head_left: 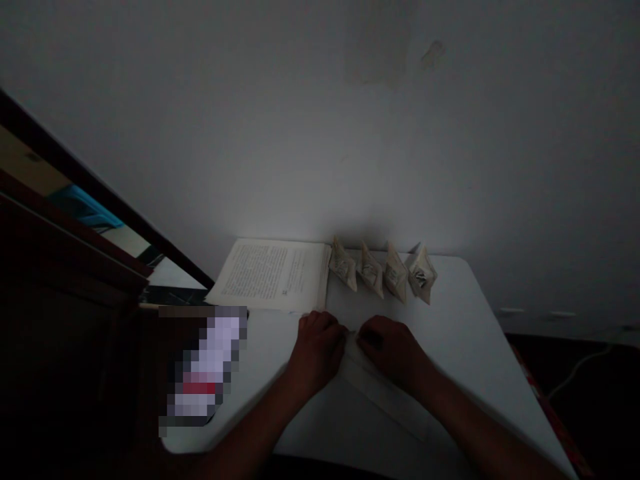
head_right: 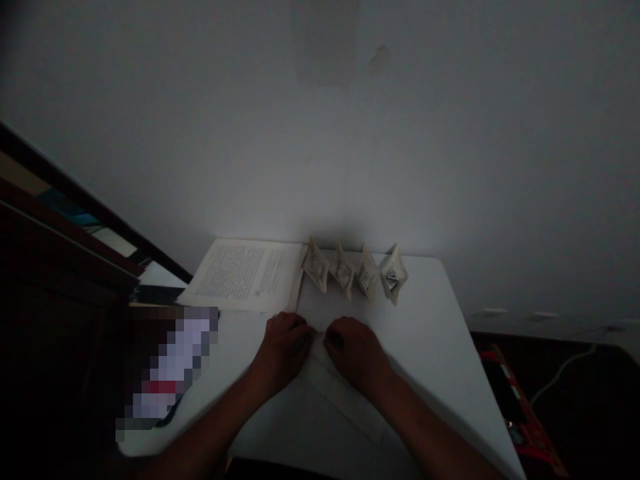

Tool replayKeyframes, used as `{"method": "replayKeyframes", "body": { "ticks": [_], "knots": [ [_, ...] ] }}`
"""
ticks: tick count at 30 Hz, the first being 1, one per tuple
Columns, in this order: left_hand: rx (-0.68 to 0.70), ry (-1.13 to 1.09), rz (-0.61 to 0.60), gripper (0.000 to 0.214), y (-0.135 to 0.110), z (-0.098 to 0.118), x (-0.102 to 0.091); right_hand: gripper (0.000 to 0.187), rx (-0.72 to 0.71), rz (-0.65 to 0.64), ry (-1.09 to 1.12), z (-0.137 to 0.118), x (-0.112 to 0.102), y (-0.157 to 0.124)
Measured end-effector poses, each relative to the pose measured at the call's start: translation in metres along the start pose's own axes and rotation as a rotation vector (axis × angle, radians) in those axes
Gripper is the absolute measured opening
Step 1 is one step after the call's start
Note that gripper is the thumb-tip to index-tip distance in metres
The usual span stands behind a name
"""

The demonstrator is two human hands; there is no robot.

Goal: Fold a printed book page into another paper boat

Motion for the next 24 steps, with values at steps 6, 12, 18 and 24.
{"method": "replayKeyframes", "body": {
  "ticks": [6, 12, 18, 24],
  "knots": [
    [0.081, 0.018, 0.0, 0.015, 0.0004, 0.0028, 0.0018, 0.005, 0.029, 0.009, 0.006, 0.0006, -0.0024, 0.0002],
    [0.152, 0.094, 0.016, 0.017, -0.0043, 0.0045, 0.0054, 0.005, 0.028, 0.016, 0.029, 0.0008, -0.0025, 0.0],
    [0.192, 0.115, 0.036, 0.02, -0.0069, 0.0064, 0.0026, 0.008, 0.022, 0.008, 0.046, 0.0026, -0.0014, 0.0002],
    [0.194, 0.108, 0.067, 0.018, -0.008, 0.0068, 0.0013, 0.017, -0.028, -0.019, 0.02, 0.0033, 0.0037, 0.0014]
  ]
}}
Point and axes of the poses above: each hand's wrist, its own y-axis towards the middle knuckle, its own x-axis out of the palm, z = x × y, the point moved 7 cm from there along y, towards the middle knuckle, and after that the axes turned 9 degrees about -z, right-handed, at the moved point
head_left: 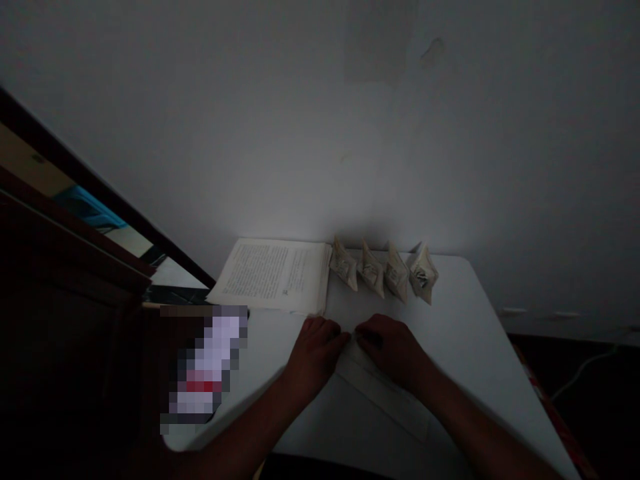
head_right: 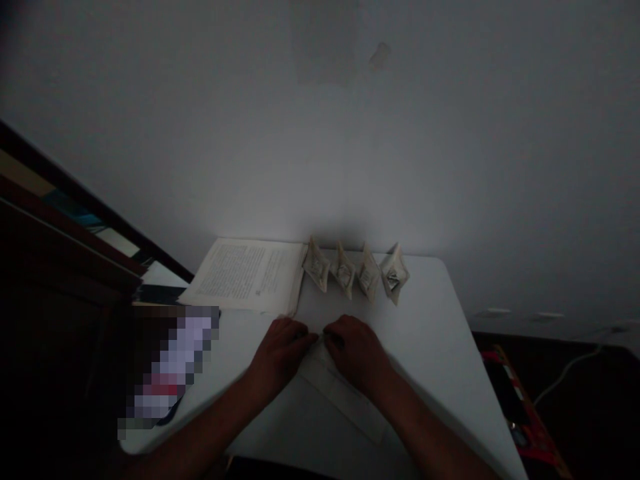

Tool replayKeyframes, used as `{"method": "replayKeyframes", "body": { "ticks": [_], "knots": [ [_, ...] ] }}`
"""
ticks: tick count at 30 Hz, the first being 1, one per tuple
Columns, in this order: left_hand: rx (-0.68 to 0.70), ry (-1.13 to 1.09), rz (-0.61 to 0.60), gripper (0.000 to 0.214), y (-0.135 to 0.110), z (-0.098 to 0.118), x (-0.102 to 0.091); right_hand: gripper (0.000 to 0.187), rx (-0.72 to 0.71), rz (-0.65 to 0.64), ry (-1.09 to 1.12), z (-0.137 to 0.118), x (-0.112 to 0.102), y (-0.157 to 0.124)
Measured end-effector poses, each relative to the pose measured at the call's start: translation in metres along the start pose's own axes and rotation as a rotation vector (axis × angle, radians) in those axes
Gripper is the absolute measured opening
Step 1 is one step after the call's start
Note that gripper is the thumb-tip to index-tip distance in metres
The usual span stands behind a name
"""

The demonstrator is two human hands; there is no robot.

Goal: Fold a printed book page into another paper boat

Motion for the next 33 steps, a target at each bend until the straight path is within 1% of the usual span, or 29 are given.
{"method": "replayKeyframes", "body": {
  "ticks": [6, 20, 24, 29, 33],
  "knots": [
    [-0.019, 0.007, -0.017, 0.015, 0.001, -0.002, 0.003, 0.019, -0.007, -0.028, -0.025, -0.004, 0.0, -0.001],
    [-0.049, -0.021, -0.043, 0.017, -0.007, -0.005, -0.001, 0.018, -0.045, -0.01, -0.048, -0.007, -0.001, -0.003],
    [-0.051, -0.032, -0.021, 0.017, -0.009, -0.007, -0.003, 0.019, -0.036, -0.027, -0.045, -0.005, 0.0, -0.003],
    [-0.042, -0.017, -0.05, 0.019, -0.011, -0.008, -0.001, 0.019, -0.034, -0.026, -0.032, -0.005, 0.0, -0.002],
    [-0.024, -0.024, -0.029, 0.018, -0.011, -0.007, -0.004, 0.018, -0.022, -0.018, -0.014, -0.005, -0.002, -0.002]
  ]
}}
Point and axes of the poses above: each hand's wrist, its own y-axis towards the middle knuckle, its own x-axis out of the palm, z = x × y, the point moved 7 cm from there along y, towards the middle knuckle, and after that the axes turned 9 degrees about -z, right-handed, at the moved point
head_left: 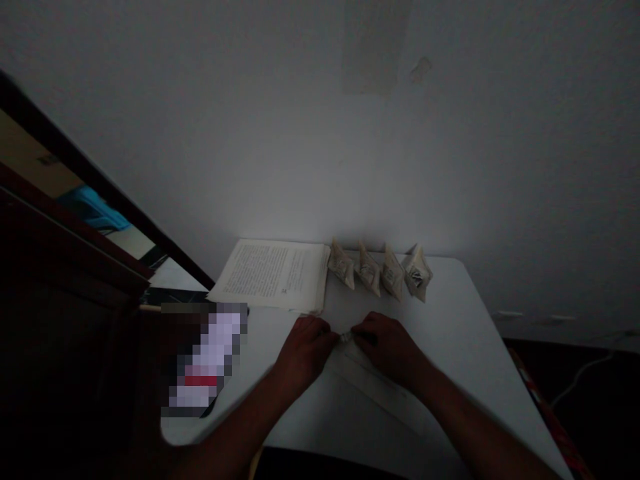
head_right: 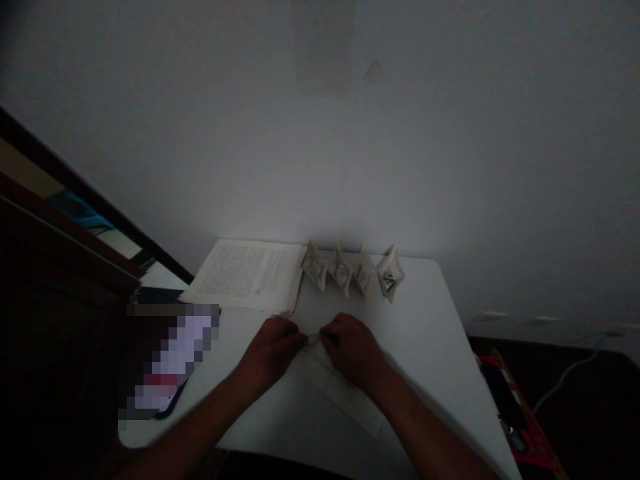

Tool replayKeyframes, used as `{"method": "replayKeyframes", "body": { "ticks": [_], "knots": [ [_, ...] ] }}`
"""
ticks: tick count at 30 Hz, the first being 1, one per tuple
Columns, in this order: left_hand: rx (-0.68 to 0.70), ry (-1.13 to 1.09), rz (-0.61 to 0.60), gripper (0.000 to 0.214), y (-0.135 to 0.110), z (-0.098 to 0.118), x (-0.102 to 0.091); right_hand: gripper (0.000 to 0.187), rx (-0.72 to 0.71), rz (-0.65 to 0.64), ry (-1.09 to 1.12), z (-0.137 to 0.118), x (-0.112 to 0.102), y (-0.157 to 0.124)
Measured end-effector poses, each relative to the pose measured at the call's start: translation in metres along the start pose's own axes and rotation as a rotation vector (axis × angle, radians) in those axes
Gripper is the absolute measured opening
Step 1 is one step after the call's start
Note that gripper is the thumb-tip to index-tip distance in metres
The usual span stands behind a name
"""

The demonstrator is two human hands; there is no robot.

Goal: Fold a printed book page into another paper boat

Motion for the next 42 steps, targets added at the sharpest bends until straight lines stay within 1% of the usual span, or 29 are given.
{"method": "replayKeyframes", "body": {
  "ticks": [7, 13, 19, 22, 26, 28, 31, 35, 42],
  "knots": [
    [0.03, -0.031, -0.026, 0.017, -0.002, 0.001, -0.002, 0.016, 0.009, 0.012, 0.003, -0.001, -0.001, 0.002],
    [0.012, -0.07, -0.069, 0.02, -0.002, 0.002, -0.007, 0.011, 0.076, 0.034, -0.016, -0.002, 0.002, 0.005],
    [-0.011, -0.114, -0.085, 0.025, -0.002, 0.002, -0.011, 0.015, 0.115, 0.059, -0.05, -0.002, 0.006, 0.004],
    [-0.065, -0.158, -0.072, 0.02, -0.001, -0.003, -0.01, 0.015, 0.103, 0.065, -0.059, -0.002, 0.007, 0.004],
    [-0.214, -0.21, -0.057, 0.012, 0.008, -0.015, -0.005, 0.016, 0.092, 0.067, -0.078, -0.003, 0.007, 0.004],
    [-0.298, -0.202, -0.082, 0.01, 0.014, -0.02, -0.001, 0.016, 0.094, 0.063, -0.077, -0.003, 0.008, 0.004],
    [-0.374, -0.148, -0.134, 0.009, 0.021, -0.022, 0.003, 0.013, 0.095, 0.067, -0.072, -0.004, 0.007, 0.004],
    [-0.41, -0.096, -0.171, 0.01, 0.025, -0.022, 0.007, 0.012, 0.097, 0.064, -0.07, -0.003, 0.007, 0.004],
    [-0.408, -0.113, -0.159, 0.01, 0.023, -0.023, 0.007, 0.014, 0.099, 0.051, -0.08, -0.003, 0.009, 0.005]
  ]
}}
Point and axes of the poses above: each hand's wrist, its own y-axis towards the middle knuckle, its own x-axis out of the palm, z = x × y, the point moved 7 cm from there along y, towards the middle knuckle, and after that the axes turned 9 degrees about -z, right-handed, at the moved point
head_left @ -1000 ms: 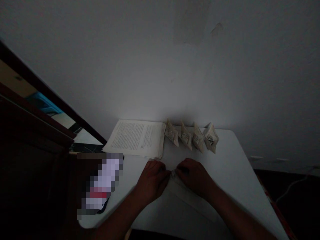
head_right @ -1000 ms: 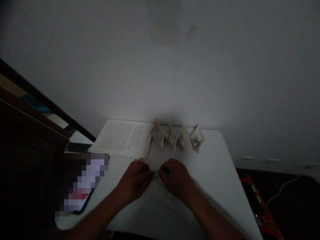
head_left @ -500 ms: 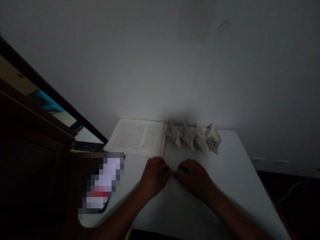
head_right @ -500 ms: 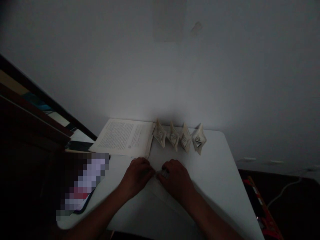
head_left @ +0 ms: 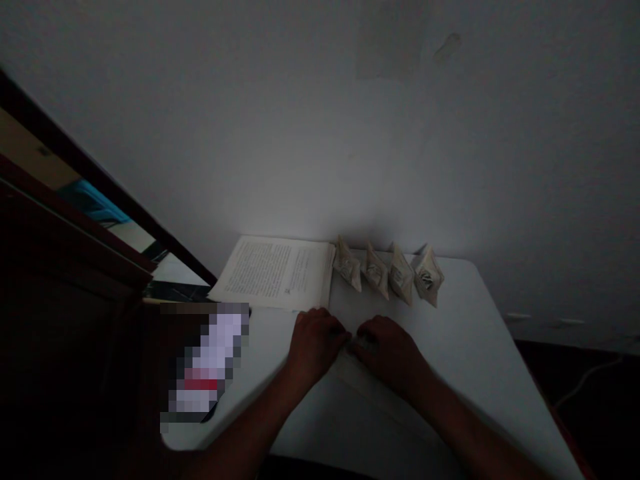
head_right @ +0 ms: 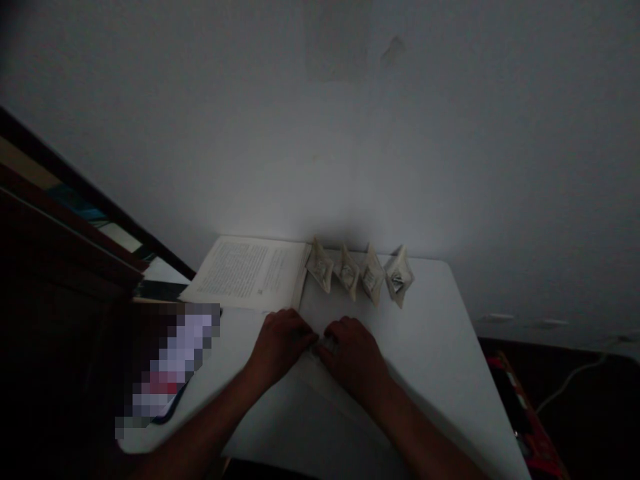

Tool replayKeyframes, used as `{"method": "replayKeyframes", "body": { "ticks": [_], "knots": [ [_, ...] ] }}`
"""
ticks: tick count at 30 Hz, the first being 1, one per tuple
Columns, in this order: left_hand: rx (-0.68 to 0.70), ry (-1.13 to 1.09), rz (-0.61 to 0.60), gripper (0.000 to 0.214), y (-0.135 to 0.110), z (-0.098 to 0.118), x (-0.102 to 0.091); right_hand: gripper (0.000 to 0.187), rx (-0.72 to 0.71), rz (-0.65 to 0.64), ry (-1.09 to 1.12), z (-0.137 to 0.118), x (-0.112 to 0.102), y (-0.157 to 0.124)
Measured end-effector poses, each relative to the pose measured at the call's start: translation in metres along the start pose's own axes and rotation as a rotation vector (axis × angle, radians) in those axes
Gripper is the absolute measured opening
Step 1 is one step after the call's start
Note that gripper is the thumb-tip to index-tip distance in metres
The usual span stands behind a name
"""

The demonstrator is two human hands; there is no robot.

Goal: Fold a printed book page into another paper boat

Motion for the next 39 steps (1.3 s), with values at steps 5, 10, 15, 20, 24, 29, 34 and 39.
{"method": "replayKeyframes", "body": {
  "ticks": [5, 10, 15, 20, 24, 29, 34, 39],
  "knots": [
    [0.015, 0.005, -0.009, 0.012, -0.001, 0.0, -0.001, 0.015, 0.019, 0.0, 0.002, 0.001, 0.001, 0.0],
    [0.017, 0.034, -0.021, 0.012, -0.001, 0.0, -0.002, 0.015, 0.025, -0.011, 0.01, 0.002, 0.0, -0.001],
    [0.021, 0.029, -0.026, 0.012, -0.003, -0.001, -0.004, 0.015, 0.014, 0.007, 0.015, 0.002, -0.001, -0.001],
    [0.016, 0.035, -0.011, 0.013, -0.008, -0.004, -0.007, 0.015, 0.011, 0.008, 0.013, 0.002, -0.001, -0.001],
    [0.026, 0.028, -0.001, 0.013, -0.013, -0.008, -0.01, 0.016, 0.015, 0.005, 0.013, 0.003, -0.001, -0.001],
    [0.019, 0.001, 0.011, 0.01, -0.02, -0.015, -0.015, 0.015, 0.01, 0.003, 0.013, 0.002, -0.001, -0.001],
    [0.01, -0.023, -0.007, 0.008, -0.019, -0.017, -0.016, 0.014, 0.019, 0.004, 0.031, 0.002, -0.001, 0.0],
    [0.003, -0.026, -0.032, 0.009, -0.01, -0.012, -0.014, 0.017, 0.022, 0.009, 0.028, 0.002, -0.002, -0.001]
  ]
}}
Point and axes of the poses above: each hand's wrist, its own y-axis towards the middle knuckle, its own x-axis out of the palm, z = x × y, the point moved 7 cm from there along y, towards the middle knuckle, and after that the axes turned 9 degrees about -z, right-handed, at the moved point
